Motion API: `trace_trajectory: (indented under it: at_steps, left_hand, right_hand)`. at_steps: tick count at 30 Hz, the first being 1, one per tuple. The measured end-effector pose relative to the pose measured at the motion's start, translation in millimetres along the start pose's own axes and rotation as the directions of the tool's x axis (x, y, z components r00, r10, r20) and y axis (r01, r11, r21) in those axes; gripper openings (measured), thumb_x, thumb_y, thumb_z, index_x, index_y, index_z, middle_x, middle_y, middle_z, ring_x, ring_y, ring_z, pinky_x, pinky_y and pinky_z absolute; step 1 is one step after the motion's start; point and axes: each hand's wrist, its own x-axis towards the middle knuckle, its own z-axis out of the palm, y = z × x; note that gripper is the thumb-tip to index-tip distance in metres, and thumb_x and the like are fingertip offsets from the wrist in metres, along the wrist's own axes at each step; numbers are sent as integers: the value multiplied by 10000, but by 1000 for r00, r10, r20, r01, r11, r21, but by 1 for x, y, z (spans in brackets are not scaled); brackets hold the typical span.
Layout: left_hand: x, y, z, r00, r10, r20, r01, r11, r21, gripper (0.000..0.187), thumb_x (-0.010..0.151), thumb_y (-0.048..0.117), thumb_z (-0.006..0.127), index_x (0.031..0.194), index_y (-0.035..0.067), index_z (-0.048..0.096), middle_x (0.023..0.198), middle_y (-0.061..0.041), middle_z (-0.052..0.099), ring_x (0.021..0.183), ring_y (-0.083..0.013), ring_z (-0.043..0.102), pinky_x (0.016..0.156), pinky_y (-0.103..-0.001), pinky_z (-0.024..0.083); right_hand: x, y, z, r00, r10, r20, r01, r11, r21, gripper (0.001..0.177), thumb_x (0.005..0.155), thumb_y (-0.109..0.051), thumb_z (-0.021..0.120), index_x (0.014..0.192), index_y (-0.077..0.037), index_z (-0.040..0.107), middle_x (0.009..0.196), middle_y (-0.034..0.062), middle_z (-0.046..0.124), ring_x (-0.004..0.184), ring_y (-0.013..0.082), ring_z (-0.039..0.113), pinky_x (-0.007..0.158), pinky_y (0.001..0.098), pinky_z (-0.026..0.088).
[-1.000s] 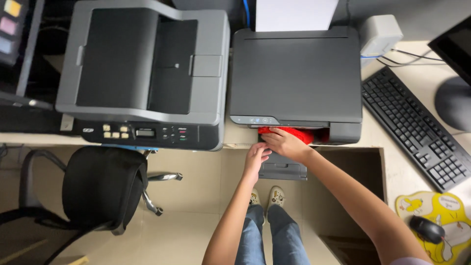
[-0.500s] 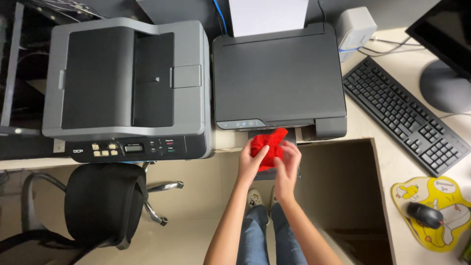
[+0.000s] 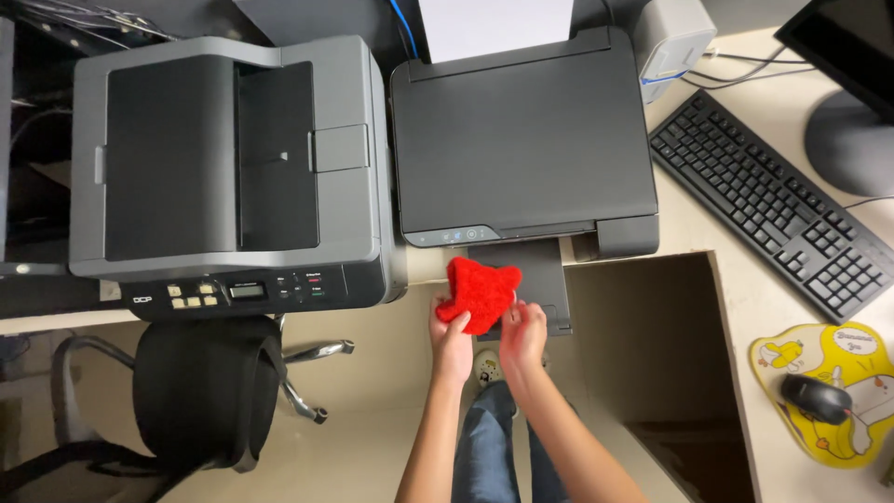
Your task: The person cleans a printer using a red cloth. They wipe the top surface, open the lid to clean the glass scanner, and then wipe the front output tray area.
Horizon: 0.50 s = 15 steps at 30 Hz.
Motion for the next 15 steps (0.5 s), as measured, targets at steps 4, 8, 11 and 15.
trace_trajectory:
  at_steps: [4, 8, 11, 15]
  left_hand:
    - [-7, 17, 7, 990, 35, 134, -34, 999, -8, 610, 800, 21, 688, 1376, 59, 489, 1348, -120, 578, 1321, -275, 532, 1155, -451, 387]
    - [6, 2, -21, 993, 47, 110, -54, 997, 61, 698, 795, 25, 695, 1459, 2, 481, 1431, -138, 565, 1374, -277, 516, 1193, -448, 363]
    - [12, 2, -27, 994, 65, 88, -74, 993, 92, 639, 829, 26, 686, 1438, -31, 501, 1429, -141, 578, 1358, -269, 540, 1185, -444, 387]
    - [30, 9, -11, 1000, -18, -3, 18, 956, 294, 515, 894, 68, 655, 1389, -31, 550, 1356, -123, 647, 1250, -231, 621, 1107, -402, 469]
  right_hand:
    - [-11, 30, 8, 1000, -18, -18, 17, 995, -97, 151, 986, -62, 651, 1089, -106, 549, 1062, 99, 637, 986, 253, 630, 862, 413, 510]
    - [-46, -17, 126, 950, 286, 126, -290, 957, 12, 372, 1023, -284, 545, 1312, -53, 579, 1286, 117, 660, 1164, 266, 643, 1015, 430, 501]
    - [-41, -34, 159, 903, 365, 225, -396, 911, 112, 477, 1027, -332, 536, 1403, -39, 535, 1369, 132, 632, 1230, 286, 624, 1070, 444, 483]
    - [-7, -53, 148, 956, 252, 151, -266, 961, 80, 508, 999, -146, 593, 1471, -28, 447, 1361, 145, 610, 1221, 284, 608, 1080, 448, 480]
